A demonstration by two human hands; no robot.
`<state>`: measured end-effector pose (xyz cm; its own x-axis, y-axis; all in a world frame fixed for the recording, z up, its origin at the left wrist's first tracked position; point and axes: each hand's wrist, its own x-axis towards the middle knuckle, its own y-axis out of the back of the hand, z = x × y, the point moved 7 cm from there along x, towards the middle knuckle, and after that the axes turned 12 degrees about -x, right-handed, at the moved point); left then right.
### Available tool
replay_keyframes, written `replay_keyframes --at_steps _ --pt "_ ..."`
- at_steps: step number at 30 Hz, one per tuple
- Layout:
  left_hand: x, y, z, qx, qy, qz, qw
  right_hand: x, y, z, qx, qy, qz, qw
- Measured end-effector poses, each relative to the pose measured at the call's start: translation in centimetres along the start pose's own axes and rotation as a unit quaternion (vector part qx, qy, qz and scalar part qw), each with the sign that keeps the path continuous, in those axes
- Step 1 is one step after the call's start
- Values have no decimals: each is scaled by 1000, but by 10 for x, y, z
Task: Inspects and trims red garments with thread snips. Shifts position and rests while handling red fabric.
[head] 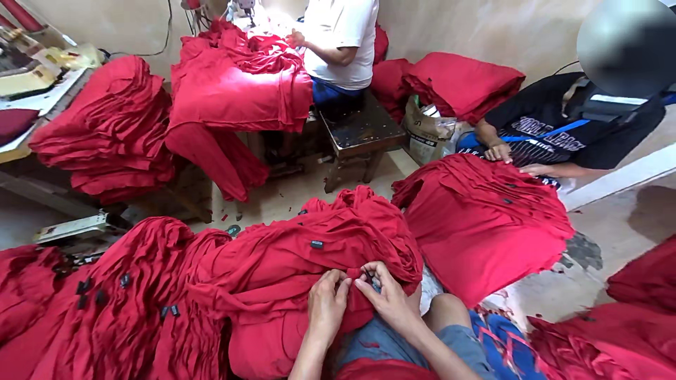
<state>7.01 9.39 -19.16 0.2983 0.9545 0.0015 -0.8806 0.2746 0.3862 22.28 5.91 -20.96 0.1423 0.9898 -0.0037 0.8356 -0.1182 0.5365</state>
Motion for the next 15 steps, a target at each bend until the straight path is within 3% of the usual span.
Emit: replay_keyframes --at_steps 4,7,11,15 --pt "3 10 -7 -130 49 -48 989 1 -8 7 -65 -1 -9 998" --pt "1 11 -9 -164 57 -68 982 3 -4 5 -78 -2 20 997" --pt "-1 10 -9 -205 63 -66 975 0 0 -5 -146 71 82 983" --pt "-6 13 -4 -214 72 -47 973 -8 6 -21 -227 78 58 969"
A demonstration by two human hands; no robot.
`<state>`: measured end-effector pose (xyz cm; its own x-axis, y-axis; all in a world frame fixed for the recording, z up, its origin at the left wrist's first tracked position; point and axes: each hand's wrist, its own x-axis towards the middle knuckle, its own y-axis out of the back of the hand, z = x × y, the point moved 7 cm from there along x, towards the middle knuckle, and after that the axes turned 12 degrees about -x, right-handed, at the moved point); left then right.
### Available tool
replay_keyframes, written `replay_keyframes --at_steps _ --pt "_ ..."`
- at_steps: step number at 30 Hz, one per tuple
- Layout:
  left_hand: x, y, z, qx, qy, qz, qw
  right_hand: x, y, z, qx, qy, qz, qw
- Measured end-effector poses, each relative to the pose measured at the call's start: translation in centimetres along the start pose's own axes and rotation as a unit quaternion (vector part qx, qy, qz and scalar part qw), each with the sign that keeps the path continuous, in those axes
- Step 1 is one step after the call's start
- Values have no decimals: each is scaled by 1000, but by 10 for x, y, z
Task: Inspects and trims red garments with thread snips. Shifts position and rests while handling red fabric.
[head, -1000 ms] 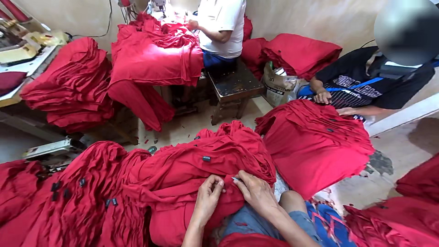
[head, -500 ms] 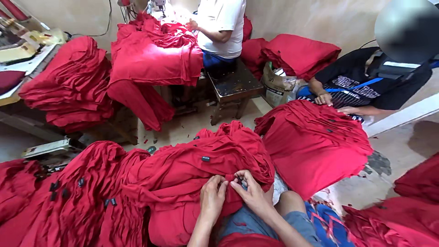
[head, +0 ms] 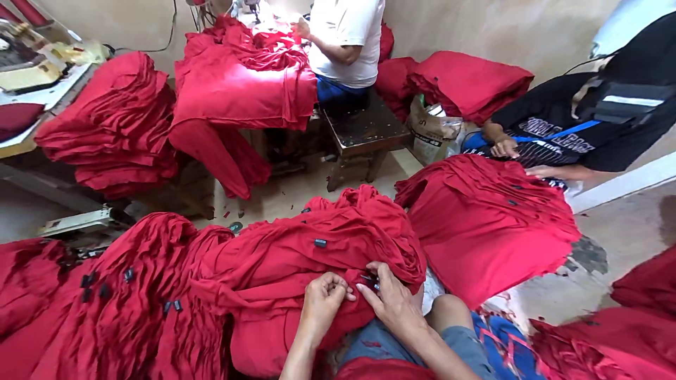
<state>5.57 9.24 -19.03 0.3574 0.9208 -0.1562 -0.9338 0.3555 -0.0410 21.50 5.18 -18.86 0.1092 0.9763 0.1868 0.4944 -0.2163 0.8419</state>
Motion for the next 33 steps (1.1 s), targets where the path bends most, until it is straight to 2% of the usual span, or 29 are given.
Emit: replay_keyframes --at_steps 5,11,25,33 --pt "-7 -2 1 75 -10 15 997 -7 19 -16 -74 79 70 992" --pt "-10 -3 1 100 -21 30 994 -9 19 -32 -112 118 70 984" --pt "-13 -7 -1 98 -51 29 993 -8 14 -43 -170 128 113 971" --pt "-10 -2 -2 42 -33 40 998 -3 22 -24 -132 86 84 984"
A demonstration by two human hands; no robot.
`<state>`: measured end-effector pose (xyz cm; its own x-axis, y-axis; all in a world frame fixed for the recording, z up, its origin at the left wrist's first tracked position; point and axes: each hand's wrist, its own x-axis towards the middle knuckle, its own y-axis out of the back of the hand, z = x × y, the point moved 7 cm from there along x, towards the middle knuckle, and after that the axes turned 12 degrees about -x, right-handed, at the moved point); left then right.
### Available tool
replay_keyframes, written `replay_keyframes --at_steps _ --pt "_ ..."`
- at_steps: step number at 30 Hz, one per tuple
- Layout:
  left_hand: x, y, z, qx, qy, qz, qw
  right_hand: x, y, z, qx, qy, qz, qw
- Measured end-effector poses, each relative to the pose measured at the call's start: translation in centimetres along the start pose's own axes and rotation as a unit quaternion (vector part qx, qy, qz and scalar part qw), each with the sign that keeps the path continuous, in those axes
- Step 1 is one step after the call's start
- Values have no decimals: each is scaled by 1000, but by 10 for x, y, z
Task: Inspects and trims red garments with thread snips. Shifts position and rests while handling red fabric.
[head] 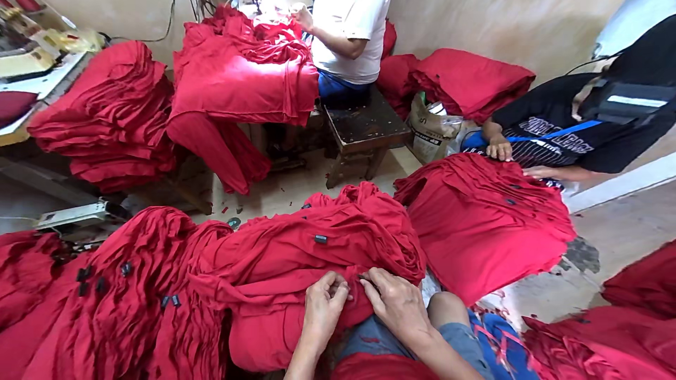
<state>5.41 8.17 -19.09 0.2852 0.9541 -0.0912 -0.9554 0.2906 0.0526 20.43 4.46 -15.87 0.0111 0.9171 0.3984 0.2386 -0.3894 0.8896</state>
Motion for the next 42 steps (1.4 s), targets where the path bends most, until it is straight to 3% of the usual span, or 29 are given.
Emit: replay_keyframes --at_steps 9,15,20,24,28,30,32,36,42 --pt "-5 5 6 -22 -15 10 1000 -1 -2 -2 37 13 11 999" --pt "-11 15 13 -36 -13 21 999 -4 -5 17 128 -69 -51 988" --pt "-13 16 11 -58 -32 36 997 -11 -18 25 233 -154 -90 956" --pt "-9 6 11 110 -97 53 988 -9 -41 31 276 -190 -117 935" --pt "-3 -12 9 274 -173 28 946 -4 -55 31 287 -194 -154 925" --pt "-1 -13 6 297 -207 49 931 -3 -57 30 287 -187 -152 927" --pt "0 -7 7 250 -184 60 949 -2 -56 32 280 -185 -143 931" --pt "5 14 3 34 -44 39 998 0 -55 37 272 -189 -103 938" --pt "4 19 6 -116 -50 24 992 1 -32 31 147 -148 -187 960"
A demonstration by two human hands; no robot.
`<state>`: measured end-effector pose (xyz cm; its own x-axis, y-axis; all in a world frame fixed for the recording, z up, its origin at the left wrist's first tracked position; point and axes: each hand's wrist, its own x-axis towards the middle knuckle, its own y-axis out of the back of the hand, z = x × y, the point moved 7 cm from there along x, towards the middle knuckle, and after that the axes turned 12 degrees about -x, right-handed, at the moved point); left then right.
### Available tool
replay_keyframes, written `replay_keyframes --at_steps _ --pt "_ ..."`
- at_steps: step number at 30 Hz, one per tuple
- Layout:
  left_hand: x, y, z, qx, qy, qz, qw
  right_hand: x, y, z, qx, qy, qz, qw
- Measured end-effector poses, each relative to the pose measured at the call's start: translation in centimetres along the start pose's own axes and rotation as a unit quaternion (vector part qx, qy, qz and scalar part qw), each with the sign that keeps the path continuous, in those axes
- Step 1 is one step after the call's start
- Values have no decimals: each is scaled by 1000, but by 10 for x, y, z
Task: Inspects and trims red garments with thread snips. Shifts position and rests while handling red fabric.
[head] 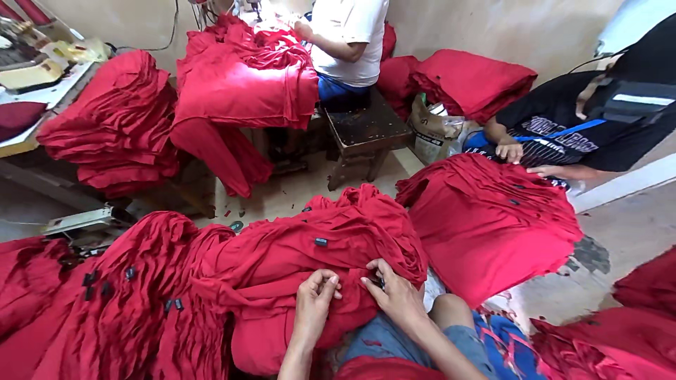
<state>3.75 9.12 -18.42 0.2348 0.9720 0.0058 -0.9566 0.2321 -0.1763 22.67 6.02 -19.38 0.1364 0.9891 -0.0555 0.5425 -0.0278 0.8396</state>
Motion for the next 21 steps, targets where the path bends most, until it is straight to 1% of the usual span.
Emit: replay_keyframes --at_steps 3,5,6,8,9,10,11,12,14,17,19,21 --pt "-4 -1 0 12 1 4 1000 -8 11 -4 -28 17 35 999" --pt "-6 -4 0 89 -22 -3 996 -11 13 -6 -8 31 42 999" --pt "-7 -8 -1 152 -43 -17 987 -11 11 -7 10 41 40 998" --pt "-8 -20 -2 293 -94 -59 950 -9 3 -7 44 58 25 997" --pt "-9 -25 -5 348 -125 -68 927 -7 -2 -8 50 62 12 997" --pt "-10 -28 -7 385 -161 -60 907 -4 -7 -9 48 63 -4 997" --pt "-10 -29 -8 401 -186 -43 896 -1 -12 -8 42 61 -20 997" --pt "-9 -28 -8 401 -193 -30 895 2 -17 -7 35 57 -35 997" --pt "-4 -21 -6 364 -154 -24 918 7 -24 -4 25 53 -50 997" --pt "2 -10 -7 282 -33 -50 958 12 -27 -2 28 42 -61 997" --pt "4 -6 -9 220 30 -66 973 10 -23 -2 18 32 -69 997" --pt "5 -4 -9 173 59 -74 980 5 -16 -3 -3 31 -59 998"
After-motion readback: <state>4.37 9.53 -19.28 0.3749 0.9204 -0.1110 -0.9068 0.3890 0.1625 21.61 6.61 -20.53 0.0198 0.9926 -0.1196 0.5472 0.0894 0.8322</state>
